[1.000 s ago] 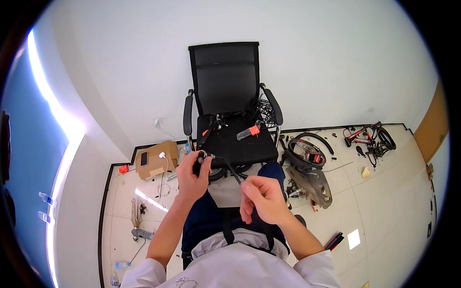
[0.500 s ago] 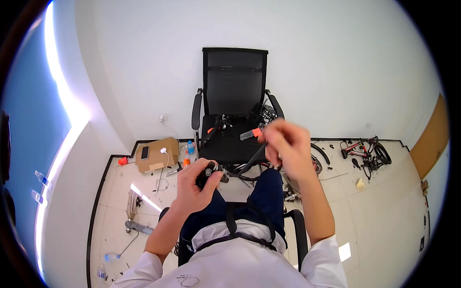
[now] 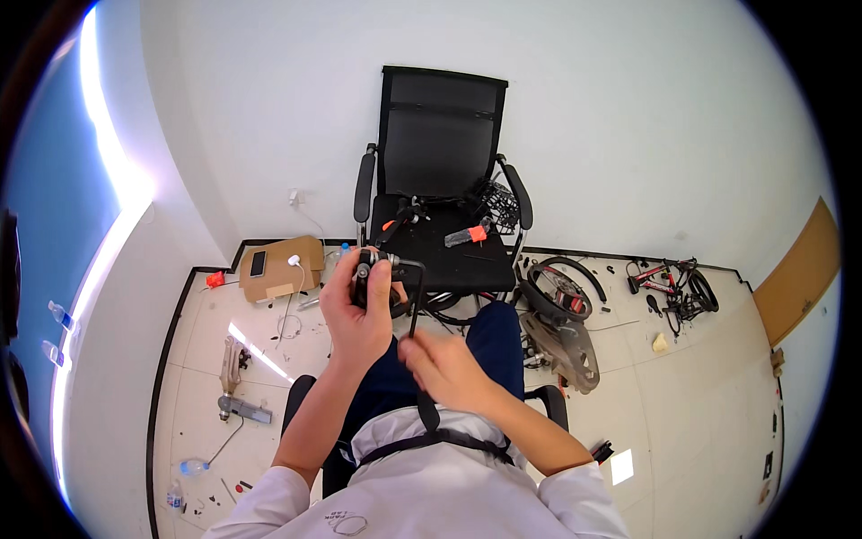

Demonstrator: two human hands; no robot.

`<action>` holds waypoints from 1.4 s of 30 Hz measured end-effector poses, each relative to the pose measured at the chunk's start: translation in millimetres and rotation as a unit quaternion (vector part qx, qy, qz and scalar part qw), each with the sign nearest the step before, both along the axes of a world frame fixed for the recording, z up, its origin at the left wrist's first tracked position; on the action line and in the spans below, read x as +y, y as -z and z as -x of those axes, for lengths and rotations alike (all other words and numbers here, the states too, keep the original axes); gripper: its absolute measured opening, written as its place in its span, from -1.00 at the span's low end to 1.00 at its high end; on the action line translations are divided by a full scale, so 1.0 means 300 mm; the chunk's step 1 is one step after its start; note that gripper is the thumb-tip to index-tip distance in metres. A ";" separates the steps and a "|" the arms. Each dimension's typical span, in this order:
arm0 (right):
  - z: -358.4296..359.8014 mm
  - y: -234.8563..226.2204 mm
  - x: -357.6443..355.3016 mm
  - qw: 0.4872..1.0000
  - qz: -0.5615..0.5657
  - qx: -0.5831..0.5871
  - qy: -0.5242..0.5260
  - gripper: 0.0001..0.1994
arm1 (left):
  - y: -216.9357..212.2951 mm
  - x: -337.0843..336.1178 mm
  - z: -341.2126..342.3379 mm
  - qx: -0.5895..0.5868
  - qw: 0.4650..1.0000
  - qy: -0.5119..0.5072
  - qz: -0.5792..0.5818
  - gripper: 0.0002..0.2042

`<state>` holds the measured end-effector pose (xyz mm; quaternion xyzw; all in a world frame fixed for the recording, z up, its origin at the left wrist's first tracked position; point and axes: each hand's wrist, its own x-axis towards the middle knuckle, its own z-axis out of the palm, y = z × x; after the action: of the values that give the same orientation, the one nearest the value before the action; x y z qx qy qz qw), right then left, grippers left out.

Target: The person assembles a bicycle brake caliper by inserting a bolt and tightening it with an Allen key. They then insert a brake pad into the caliper and secure it with a small screw using a screwdriver.

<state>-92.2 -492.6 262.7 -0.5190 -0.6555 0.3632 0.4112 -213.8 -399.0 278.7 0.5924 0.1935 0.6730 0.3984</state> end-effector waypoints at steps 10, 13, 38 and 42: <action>-0.198 -0.228 -0.035 0.958 -0.166 -0.196 0.126 -0.68 | 0.038 0.095 0.010 0.152 0.968 -0.111 -0.168 -0.86; -0.286 -0.308 0.051 0.958 -0.177 -0.140 0.175 -0.66 | 0.019 0.038 -0.007 0.170 0.969 -0.050 -0.170 -0.87; -0.168 0.063 0.229 0.961 -0.246 -0.044 0.117 -0.69 | -0.024 0.003 0.008 -0.088 0.913 0.352 0.186 -0.85; -0.179 0.068 0.240 0.964 -0.233 -0.055 0.111 -0.70 | 0.011 0.039 0.017 -0.072 0.869 0.402 0.279 -0.81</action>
<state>-38.4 -420.6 242.2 -0.4973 -0.6822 0.1229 0.5217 -218.9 -387.3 275.3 0.4330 0.0896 0.4132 0.7961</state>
